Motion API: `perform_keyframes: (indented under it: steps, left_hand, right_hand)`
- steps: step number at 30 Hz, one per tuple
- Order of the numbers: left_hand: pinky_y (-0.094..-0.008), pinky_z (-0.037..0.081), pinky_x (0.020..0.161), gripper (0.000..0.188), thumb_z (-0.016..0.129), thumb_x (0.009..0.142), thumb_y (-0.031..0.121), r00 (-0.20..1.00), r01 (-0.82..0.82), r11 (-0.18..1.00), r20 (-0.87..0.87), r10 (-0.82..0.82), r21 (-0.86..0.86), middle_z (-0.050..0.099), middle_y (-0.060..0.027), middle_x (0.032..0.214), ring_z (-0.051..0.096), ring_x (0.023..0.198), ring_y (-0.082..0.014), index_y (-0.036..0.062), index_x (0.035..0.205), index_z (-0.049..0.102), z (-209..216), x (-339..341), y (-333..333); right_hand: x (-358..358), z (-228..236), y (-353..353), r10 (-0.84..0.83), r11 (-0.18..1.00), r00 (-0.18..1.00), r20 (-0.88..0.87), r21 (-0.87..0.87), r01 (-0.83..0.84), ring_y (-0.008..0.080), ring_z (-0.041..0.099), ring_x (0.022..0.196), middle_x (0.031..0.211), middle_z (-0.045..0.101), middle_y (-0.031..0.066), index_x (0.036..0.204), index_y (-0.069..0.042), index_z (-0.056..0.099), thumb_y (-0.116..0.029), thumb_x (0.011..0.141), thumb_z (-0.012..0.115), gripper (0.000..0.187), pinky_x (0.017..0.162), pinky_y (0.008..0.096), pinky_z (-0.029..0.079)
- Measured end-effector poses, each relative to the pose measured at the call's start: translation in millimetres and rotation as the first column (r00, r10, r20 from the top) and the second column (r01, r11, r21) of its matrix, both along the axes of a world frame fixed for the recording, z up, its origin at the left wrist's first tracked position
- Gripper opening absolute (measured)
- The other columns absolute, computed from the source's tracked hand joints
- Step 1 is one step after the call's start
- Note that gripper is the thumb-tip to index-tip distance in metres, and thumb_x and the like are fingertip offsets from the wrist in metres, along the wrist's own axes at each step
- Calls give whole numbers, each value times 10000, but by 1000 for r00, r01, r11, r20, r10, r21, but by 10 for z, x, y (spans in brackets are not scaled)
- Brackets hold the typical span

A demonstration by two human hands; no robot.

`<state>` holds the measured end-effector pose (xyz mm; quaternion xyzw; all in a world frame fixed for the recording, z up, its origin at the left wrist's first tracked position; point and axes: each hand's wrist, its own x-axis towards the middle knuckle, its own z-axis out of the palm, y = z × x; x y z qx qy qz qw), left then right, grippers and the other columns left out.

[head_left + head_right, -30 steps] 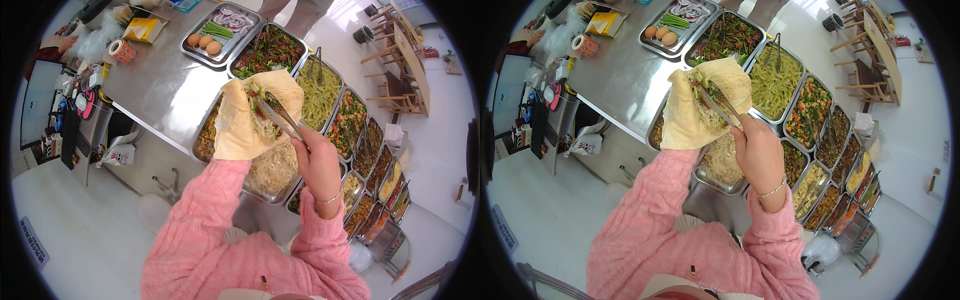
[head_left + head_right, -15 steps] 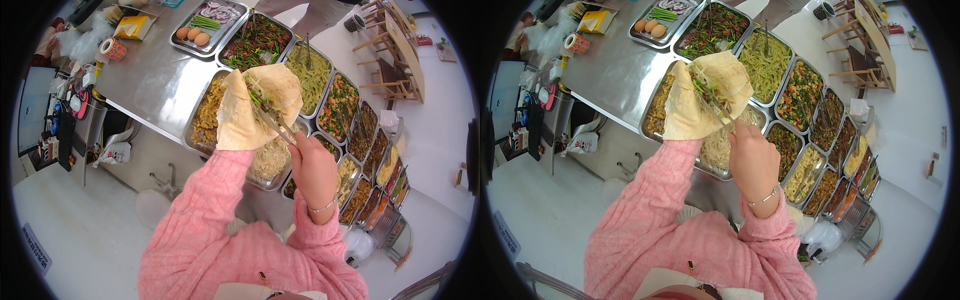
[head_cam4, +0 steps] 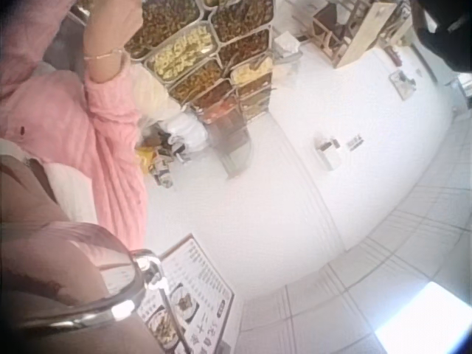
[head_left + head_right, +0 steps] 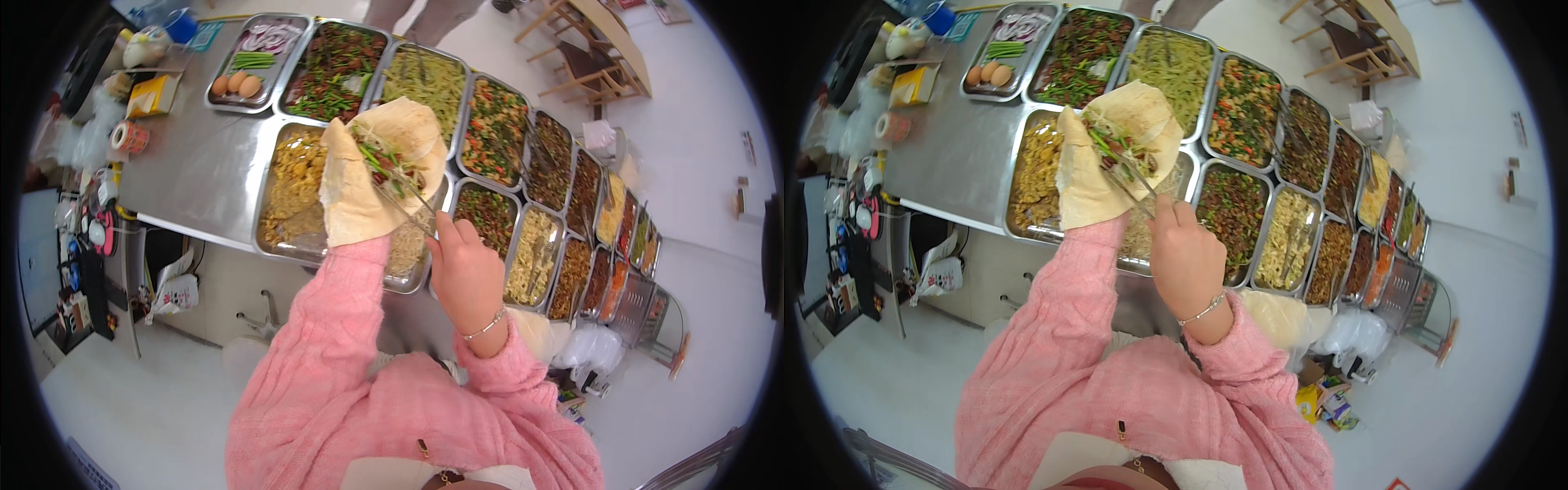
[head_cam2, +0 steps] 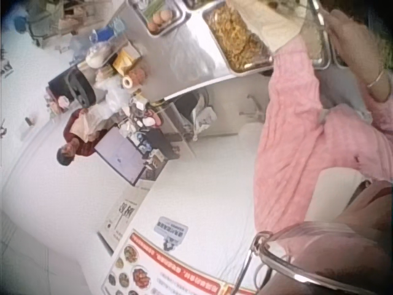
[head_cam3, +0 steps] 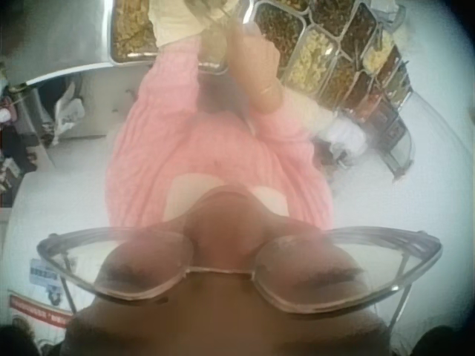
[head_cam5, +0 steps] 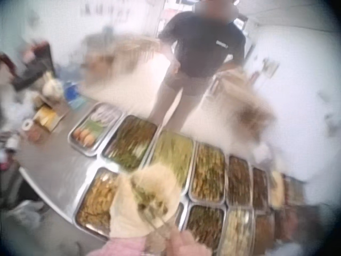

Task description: The person assembles a food wrap by placing a thin flatbread on the counter, then using tongs to add various cooked vegetables and noodles from metal trays onto the bread. They roll the wrap, place it in a plastic bag, and add a spoon before handing it to a customer.

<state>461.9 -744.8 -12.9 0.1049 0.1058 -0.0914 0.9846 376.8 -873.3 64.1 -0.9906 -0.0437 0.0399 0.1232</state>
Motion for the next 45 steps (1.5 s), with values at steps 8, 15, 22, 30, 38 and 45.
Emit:
perform_keyframes:
  steps: [8,15,22,30,38,45]
  left_hand:
    - [-466,561,943,713,547,999,618,997,55,998,-44,-56,-40,639,-125,1300,647,1130,-292,29,1401,537,35,-40,-470]
    - [-514,588,919,767,518,977,689,996,27,988,-93,-13,150,629,-124,1309,645,1150,-307,47,1398,535,-216,-21,-898]
    - [-513,579,949,845,527,940,735,991,106,991,-90,-98,85,624,-143,1294,646,1150,-306,32,1407,513,-294,-49,-1642]
    - [-530,576,945,864,493,935,766,988,147,965,-85,-131,216,652,-140,1320,662,1144,-332,51,1418,541,-352,63,-2489]
    - [-522,605,875,865,497,914,785,963,266,958,23,-270,105,675,-139,1254,689,1073,-319,56,1374,566,-265,-41,-3278]
    - [-518,615,838,851,500,905,793,947,315,947,47,-318,63,689,-134,1220,701,1039,-310,67,1341,589,-53,-303,-3573]
  right_hand:
    - [8,-398,-1813,-321,943,946,51,105,314,432,660,762,835,666,209,1157,-20,674,-222,947,686,292,658,503,515]
    - [661,-1426,-3310,-531,835,776,-339,-51,549,421,710,945,985,737,256,1165,-24,727,-331,945,683,380,830,492,561]
    - [758,-1683,-3981,-576,817,788,-219,-116,565,410,713,1016,1108,737,241,1275,4,688,-296,986,650,418,884,496,571]
    - [436,-1821,-4378,-457,883,888,-44,96,459,441,690,911,965,713,259,1193,-15,710,-211,992,620,294,759,484,547]
    - [-288,-682,-4111,-344,851,930,131,461,251,355,637,703,829,649,200,1158,45,688,-111,975,641,246,647,419,495]
    - [-400,-524,-3744,-207,915,971,116,375,151,414,632,742,861,646,206,1190,2,677,-102,951,666,261,656,457,506]
